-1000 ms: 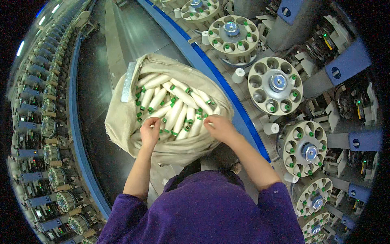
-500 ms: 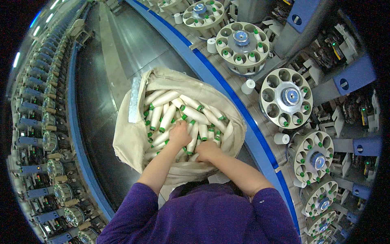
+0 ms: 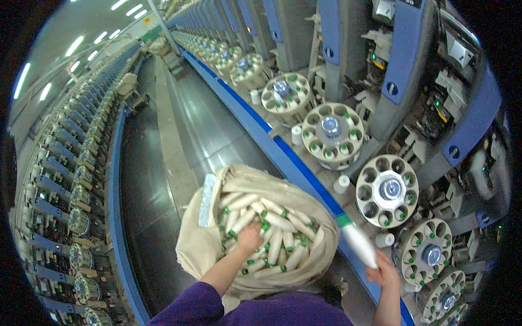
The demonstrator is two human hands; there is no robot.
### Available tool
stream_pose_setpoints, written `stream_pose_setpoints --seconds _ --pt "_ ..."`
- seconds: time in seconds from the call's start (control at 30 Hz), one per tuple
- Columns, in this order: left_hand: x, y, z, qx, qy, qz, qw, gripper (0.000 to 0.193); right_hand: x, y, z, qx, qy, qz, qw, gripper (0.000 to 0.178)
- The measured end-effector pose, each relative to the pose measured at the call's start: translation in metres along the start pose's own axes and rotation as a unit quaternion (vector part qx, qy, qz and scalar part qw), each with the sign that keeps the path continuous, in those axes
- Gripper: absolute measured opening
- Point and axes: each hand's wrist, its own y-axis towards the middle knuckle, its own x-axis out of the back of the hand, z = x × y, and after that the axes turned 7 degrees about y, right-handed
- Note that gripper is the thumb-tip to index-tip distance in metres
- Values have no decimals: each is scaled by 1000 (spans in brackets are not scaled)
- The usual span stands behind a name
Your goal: The person repeatedly picks white spools with green tips from a large sack and places them into circular holders on a textile machine. The person also briefly adjusts a thread on the machine before resuming spool placement.
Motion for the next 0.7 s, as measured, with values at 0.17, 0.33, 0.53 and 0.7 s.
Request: stream_pose_setpoints --seconds 0.17,0.33,0.53,0.7 --pt "10 42 8 34 58 278 958 35 6 -24 -26 124 238 88 959 62" --pt "22 36 25 -270 177 230 918 34 -28 -19 -65 94 163 98 977 63" --pt "104 5 23 -114 63 126 984 36 -77 -5 -80 -2 149 52 987 63" --pt "166 11 16 -208 -257 6 944 26 -112 27 -60 -30 74 52 995 58"
